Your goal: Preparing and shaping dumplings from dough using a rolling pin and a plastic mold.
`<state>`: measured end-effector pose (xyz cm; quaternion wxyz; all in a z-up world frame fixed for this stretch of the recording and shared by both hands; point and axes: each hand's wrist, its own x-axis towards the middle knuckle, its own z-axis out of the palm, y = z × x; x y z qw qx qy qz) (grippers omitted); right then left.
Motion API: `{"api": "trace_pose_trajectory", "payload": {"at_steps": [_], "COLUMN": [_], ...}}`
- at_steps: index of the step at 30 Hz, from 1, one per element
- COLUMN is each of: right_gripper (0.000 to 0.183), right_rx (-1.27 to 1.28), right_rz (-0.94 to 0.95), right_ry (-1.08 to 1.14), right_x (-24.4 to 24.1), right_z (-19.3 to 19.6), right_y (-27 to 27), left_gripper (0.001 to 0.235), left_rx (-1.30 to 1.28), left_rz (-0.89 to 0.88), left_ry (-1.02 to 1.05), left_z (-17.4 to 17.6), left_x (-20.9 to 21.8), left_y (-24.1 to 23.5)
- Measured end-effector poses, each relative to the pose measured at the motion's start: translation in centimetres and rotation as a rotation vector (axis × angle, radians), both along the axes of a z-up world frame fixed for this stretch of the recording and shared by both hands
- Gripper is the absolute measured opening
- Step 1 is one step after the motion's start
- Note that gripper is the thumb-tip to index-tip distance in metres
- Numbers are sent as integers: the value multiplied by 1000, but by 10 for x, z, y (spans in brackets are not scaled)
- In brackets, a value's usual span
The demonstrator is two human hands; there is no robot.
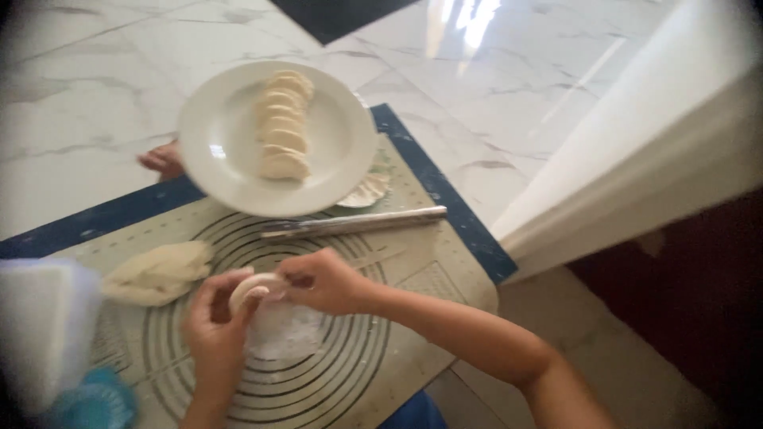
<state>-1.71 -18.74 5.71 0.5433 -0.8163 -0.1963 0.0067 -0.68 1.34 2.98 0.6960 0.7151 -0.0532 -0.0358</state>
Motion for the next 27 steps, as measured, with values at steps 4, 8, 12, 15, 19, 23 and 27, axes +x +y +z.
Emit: {"api": "trace_pose_trajectory", "payload": {"at_steps": [4, 8, 12, 15, 19, 23, 27], "right_gripper": [11, 20, 24, 25, 13, 15, 23], "right_rx": [17, 87, 381, 285, 60, 66, 18], "right_rz": [-116, -91, -84, -143, -68, -122, -95], "right_ry": [-26, 101, 343, 330, 135, 202, 135], "right_x": [9, 9, 18, 22, 18, 19, 31], "right_z": [1, -11, -54, -54, -13, -6, -15], "right_y": [-2, -8, -13, -8, -1, -1, -1], "left_gripper": [47, 26, 38, 60, 32, 72, 97], "left_rx": [7, 122, 296, 575, 1007, 1688, 1751], "left_rz": [-24, 11, 17, 7, 181, 471, 382], "left_ry": [150, 99, 10, -22, -53, 115, 325], "left_z": [15, 18, 7, 36, 70, 37, -15], "left_x": [6, 4, 11, 5, -40, -70, -61], "left_y": [-3, -4, 3, 22, 84, 141, 172]}}
